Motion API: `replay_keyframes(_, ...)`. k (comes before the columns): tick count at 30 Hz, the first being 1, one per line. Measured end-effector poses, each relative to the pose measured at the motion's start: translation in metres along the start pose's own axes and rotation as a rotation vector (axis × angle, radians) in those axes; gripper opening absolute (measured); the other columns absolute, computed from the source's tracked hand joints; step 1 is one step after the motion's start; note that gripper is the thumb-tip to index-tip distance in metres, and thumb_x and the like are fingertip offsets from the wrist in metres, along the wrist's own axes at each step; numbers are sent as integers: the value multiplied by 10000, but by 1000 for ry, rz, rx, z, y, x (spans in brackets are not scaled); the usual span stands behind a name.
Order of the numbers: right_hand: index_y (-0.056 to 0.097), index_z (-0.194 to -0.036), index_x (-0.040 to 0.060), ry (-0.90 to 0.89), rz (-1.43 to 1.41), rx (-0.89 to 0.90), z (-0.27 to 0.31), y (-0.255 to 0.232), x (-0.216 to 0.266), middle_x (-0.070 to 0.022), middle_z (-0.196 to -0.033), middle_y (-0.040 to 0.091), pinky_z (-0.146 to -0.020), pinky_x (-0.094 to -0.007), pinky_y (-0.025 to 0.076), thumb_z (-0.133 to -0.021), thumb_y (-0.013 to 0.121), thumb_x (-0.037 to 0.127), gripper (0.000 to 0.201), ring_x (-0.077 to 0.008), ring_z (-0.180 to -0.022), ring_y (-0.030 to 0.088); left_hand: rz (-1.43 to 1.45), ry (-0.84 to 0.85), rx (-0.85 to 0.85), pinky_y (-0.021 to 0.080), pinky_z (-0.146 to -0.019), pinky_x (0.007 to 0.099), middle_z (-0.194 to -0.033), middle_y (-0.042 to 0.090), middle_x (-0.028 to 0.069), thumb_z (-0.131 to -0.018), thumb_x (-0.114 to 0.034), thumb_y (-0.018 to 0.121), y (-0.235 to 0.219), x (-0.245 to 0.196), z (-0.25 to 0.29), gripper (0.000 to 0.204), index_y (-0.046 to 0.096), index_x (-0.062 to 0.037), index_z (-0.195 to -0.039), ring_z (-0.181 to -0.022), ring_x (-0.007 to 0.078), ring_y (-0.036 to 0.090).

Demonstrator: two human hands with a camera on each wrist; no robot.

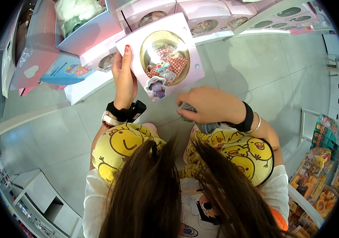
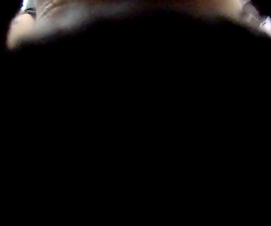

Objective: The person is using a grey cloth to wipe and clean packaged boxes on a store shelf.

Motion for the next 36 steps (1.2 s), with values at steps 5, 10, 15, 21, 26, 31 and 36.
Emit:
replay_keyframes(5,676,-948,62,-45,-135,228,4,15,13,-164,-835,674,-699,-404,496,-900,599,325,279,-328,-780,637,96,-103,51,455,-974,348,-1271,558,142,-1030,-390,389,18,-2,4,517,444,31,-1325,-1137,210,570)
replay_keyframes(10,694,-987,54,-176,-266,707,19,63,34,-154,-839,685,-695,-364,496,-912,587,388,358,-304,-764,636,437,-294,215,479,-971,366,-1271,560,148,-1020,-489,317,36,11,14,603,423,-8,-1368,-1135,236,580)
replay_keyframes(15,692,-978,44,-65,-320,677,19,54,33,-152,-838,686,-696,-369,498,-918,571,388,370,-313,-768,636,787,-672,228,513,-829,329,-1092,587,143,-978,-553,371,51,32,35,663,440,-10,-1353,-951,196,603)
replay_keyframes(21,692,-958,40,-74,-222,576,14,54,23,-160,-837,686,-699,-385,501,-915,565,407,391,-332,-782,640,1132,-969,321,481,-791,289,-1051,543,117,-948,-553,446,70,25,47,710,415,28,-1355,-911,162,556)
replay_keyframes(26,690,-951,38,-31,-163,583,15,53,20,-166,-834,684,-699,-397,502,-915,563,413,398,-347,-778,636,1175,-1042,318,460,-766,263,-1024,514,99,-927,-552,496,72,29,51,748,398,53,-1356,-885,139,525)
replay_keyframes(31,680,-925,31,-40,-225,504,13,51,15,-180,-793,665,-686,-419,495,-929,541,412,406,-357,-764,632,1262,-1078,442,442,-783,256,-1042,487,85,-899,-553,534,79,26,56,809,356,78,-1373,-909,148,502)
replay_keyframes(36,657,-884,24,107,-97,315,7,34,-12,-180,-775,655,-680,-439,487,-944,524,390,394,-368,-749,626,1234,-1080,519,455,-808,286,-1042,448,84,-938,-430,522,82,33,57,739,265,81,-1405,-940,169,496)
Point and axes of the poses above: each hand's wrist, its own z-axis away from the middle knuckle, its own y-axis out of the palm, x = y × z, the point moved 10 cm from there along -z, towards the middle knuckle
